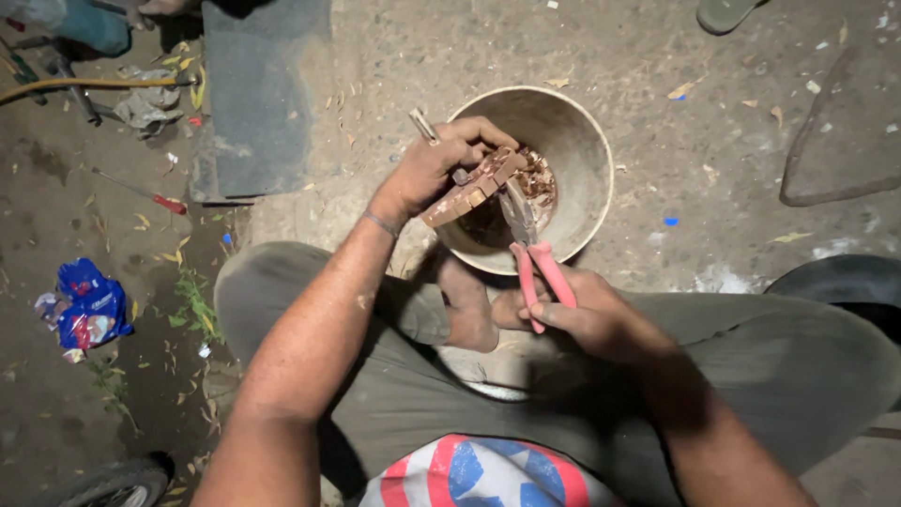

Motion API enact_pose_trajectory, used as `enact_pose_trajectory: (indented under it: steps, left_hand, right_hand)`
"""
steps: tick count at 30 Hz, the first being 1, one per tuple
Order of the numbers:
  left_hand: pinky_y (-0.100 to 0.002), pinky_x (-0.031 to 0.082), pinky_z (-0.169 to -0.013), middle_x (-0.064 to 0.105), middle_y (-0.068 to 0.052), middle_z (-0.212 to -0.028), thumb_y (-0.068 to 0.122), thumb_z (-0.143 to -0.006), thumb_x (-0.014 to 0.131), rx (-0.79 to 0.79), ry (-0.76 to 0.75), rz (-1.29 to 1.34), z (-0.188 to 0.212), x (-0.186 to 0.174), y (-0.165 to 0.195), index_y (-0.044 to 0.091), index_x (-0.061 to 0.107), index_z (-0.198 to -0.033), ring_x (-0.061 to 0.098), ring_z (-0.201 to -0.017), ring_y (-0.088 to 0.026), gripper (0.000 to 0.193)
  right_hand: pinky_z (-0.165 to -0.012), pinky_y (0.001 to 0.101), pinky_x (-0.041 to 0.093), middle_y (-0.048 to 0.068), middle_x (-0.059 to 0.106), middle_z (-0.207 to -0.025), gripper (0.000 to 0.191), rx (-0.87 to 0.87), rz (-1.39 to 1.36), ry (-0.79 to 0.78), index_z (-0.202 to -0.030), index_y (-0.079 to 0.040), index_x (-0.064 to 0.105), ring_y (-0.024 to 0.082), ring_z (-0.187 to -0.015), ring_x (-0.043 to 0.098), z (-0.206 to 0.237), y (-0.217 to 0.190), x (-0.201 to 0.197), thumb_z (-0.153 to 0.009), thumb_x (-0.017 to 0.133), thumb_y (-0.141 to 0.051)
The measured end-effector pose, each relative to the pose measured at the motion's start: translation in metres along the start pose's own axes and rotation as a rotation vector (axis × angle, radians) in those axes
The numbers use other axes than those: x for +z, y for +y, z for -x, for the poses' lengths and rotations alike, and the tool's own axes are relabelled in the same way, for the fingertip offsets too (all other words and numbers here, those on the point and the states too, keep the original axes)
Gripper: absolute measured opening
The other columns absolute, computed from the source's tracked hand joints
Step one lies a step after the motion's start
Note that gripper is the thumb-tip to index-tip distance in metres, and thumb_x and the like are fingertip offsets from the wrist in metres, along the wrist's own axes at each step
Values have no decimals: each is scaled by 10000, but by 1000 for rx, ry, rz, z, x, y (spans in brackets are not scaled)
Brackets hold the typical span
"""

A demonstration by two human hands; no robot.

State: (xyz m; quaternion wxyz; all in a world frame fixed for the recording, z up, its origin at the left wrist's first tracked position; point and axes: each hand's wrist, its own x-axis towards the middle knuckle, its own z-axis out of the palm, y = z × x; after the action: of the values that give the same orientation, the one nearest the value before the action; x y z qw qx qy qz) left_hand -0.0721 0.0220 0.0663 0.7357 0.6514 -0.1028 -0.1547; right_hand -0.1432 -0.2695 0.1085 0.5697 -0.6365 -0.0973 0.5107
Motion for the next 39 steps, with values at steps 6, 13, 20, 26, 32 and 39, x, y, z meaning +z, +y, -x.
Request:
enact_pose_trajectory:
  steps: [6, 13, 20, 26, 32, 39]
  left_hand:
    - [-293, 503, -952, 705, -96, -1149, 134, -834, 461, -46, -41, -22, 6, -8, 8, -47, 710, -1166, 641, -1054, -164, 453]
    - [-296, 517, -980, 722, -86, -1126, 102, -825, 467, 19, -41, 10, 7, -9, 10, -31, 709, -1145, 666, -1062, -162, 423]
    - [-300, 529, -952, 728, -89, -1091, 55, -844, 438, 92, 72, -67, 4, -3, 0, -32, 723, -1118, 666, -1035, -156, 405]
    - [-292, 541, -952, 735, -98, -1062, 30, -892, 423, 137, 376, 44, 5, 13, -34, -30, 707, -1071, 670, -1009, -160, 341]
    - [-293, 523, -857, 660, -81, -996, 68, -932, 519, -18, 867, 212, 0, 54, -68, -13, 638, -1055, 609, -946, -148, 190]
    - [-298, 505, -958, 667, -72, -1093, 51, -917, 491, 262, 570, -25, 9, 19, -42, -10, 662, -1154, 624, -1036, -161, 299]
  right_hand:
    - [-666, 304, 522, 41, 652, -835, 616, 42, 27, -5, -1460, -58, 472, 130, -710, 598, -2, -9, 9, -882, 620, -208]
    - [-599, 310, 442, 54, 593, -755, 226, 19, -223, -19, -1012, 1, 577, 152, -653, 560, -9, 23, 24, -916, 676, -177]
    - [-665, 347, 522, 106, 625, -754, 177, -217, 398, 497, -961, -29, 595, 231, -704, 595, -29, 40, 29, -877, 730, -107]
    - [-713, 471, 527, 251, 689, -960, 246, -288, 665, 859, -1087, 11, 583, 447, -839, 666, -40, 10, 25, -913, 713, -104]
    - [-667, 520, 505, 248, 663, -844, 372, -35, 748, 893, -1101, 9, 565, 453, -776, 666, -49, 13, 20, -833, 763, -157]
    - [-512, 335, 419, 18, 505, -687, 203, -24, -517, 219, -958, -42, 535, 166, -573, 481, -29, 10, 49, -882, 692, -147]
